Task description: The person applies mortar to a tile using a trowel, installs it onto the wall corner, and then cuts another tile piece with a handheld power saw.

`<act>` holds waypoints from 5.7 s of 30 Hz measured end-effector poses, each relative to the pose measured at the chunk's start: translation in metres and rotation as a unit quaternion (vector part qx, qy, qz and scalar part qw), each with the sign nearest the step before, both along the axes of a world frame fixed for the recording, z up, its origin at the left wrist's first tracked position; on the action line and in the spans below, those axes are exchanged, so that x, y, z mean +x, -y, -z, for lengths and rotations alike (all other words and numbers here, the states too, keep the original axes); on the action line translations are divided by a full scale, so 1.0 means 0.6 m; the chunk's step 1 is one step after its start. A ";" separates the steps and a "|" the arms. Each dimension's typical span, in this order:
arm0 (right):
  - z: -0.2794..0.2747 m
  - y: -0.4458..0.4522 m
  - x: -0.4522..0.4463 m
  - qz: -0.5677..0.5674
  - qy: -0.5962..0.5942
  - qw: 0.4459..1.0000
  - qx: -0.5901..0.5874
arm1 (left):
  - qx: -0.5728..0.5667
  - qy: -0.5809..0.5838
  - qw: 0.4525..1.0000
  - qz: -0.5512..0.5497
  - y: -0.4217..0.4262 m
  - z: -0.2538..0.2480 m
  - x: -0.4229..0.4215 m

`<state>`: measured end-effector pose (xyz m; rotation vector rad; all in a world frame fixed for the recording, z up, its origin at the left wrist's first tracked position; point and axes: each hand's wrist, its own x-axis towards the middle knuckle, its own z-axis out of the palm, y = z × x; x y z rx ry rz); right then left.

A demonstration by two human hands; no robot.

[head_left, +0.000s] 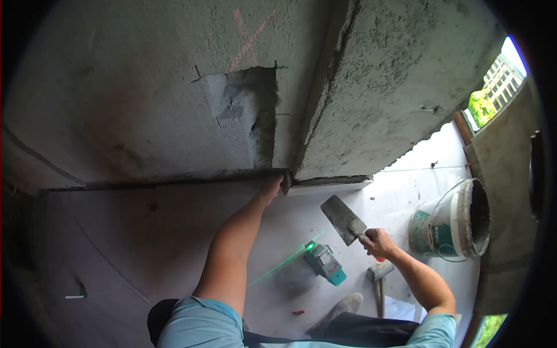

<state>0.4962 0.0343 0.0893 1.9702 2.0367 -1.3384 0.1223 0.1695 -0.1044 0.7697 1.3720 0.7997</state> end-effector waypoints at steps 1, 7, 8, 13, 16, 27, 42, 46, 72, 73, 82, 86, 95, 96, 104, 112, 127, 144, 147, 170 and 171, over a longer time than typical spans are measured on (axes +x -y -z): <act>0.005 -0.001 0.007 -0.003 0.014 1.000 -0.003 | 0.017 -0.015 1.000 0.002 -0.004 0.021 -0.004; 0.035 -0.020 0.055 -0.004 0.089 0.996 -0.011 | 0.143 -0.327 0.923 0.143 0.004 0.038 -0.093; 0.037 -0.024 0.061 0.000 0.101 0.995 -0.024 | 0.159 -0.377 0.895 0.179 0.018 -0.017 -0.112; 0.045 -0.063 0.085 -0.001 0.165 0.983 -0.081 | 0.086 -0.588 0.484 0.642 -0.007 -0.073 -0.248; 0.062 -0.086 0.094 -0.033 0.189 0.977 -0.090 | 0.061 -0.563 0.425 0.706 0.013 -0.011 -0.345; 0.105 -0.114 0.104 -0.056 0.151 0.985 -0.058 | -0.035 -0.553 0.621 0.554 0.173 -0.075 -0.324; 0.114 -0.077 0.116 0.021 0.119 0.991 -0.055 | 0.109 -0.513 0.740 0.421 0.027 -0.185 -0.117; 0.105 -0.067 0.106 -0.007 0.156 0.987 -0.044 | 0.103 -0.401 0.867 0.278 0.000 -0.104 -0.087; 0.092 -0.053 0.086 -0.132 0.126 0.983 0.024 | -0.050 -0.033 0.997 0.047 0.031 -0.004 -0.093; 0.088 -0.054 0.080 -0.110 0.129 0.985 0.011 | -0.047 -0.024 0.998 0.040 0.027 0.013 -0.096; 0.060 -0.044 0.054 -0.017 0.120 0.992 -0.032 | -0.034 -0.025 0.999 0.013 0.080 -0.046 -0.180; 0.034 -0.032 0.053 -0.010 0.121 0.992 -0.036 | -0.010 0.033 0.995 0.091 0.144 -0.129 -0.238; -0.132 0.006 0.061 -0.045 0.062 0.995 0.069 | 0.082 0.274 0.938 0.195 0.183 -0.384 -0.124; -0.156 0.017 0.065 0.028 0.029 0.999 0.008 | 0.098 0.276 0.934 0.205 0.181 -0.400 -0.090; -0.152 0.178 0.083 0.364 -0.370 0.845 0.126 | 0.074 0.294 0.936 0.180 0.149 -0.455 0.225; -0.098 0.227 0.142 0.464 -0.469 0.739 0.139 | 0.192 0.438 0.870 0.116 0.166 -0.426 0.395; -0.067 0.242 0.188 0.472 -0.462 0.747 0.076 | 0.175 0.522 0.806 0.217 0.127 -0.358 0.536; -0.071 0.195 0.156 0.395 -0.533 0.749 0.004 | 0.473 0.308 0.807 0.176 0.154 -0.346 0.543; -0.075 0.196 0.161 0.385 -0.528 0.757 0.008 | 0.479 0.317 0.799 0.180 0.152 -0.347 0.543; -0.049 0.207 0.171 0.355 -0.609 0.709 0.019 | 0.353 0.194 0.870 0.284 0.124 -0.344 0.518; -0.049 0.207 0.170 0.361 -0.614 0.701 0.016 | 0.338 0.187 0.878 0.283 0.120 -0.340 0.514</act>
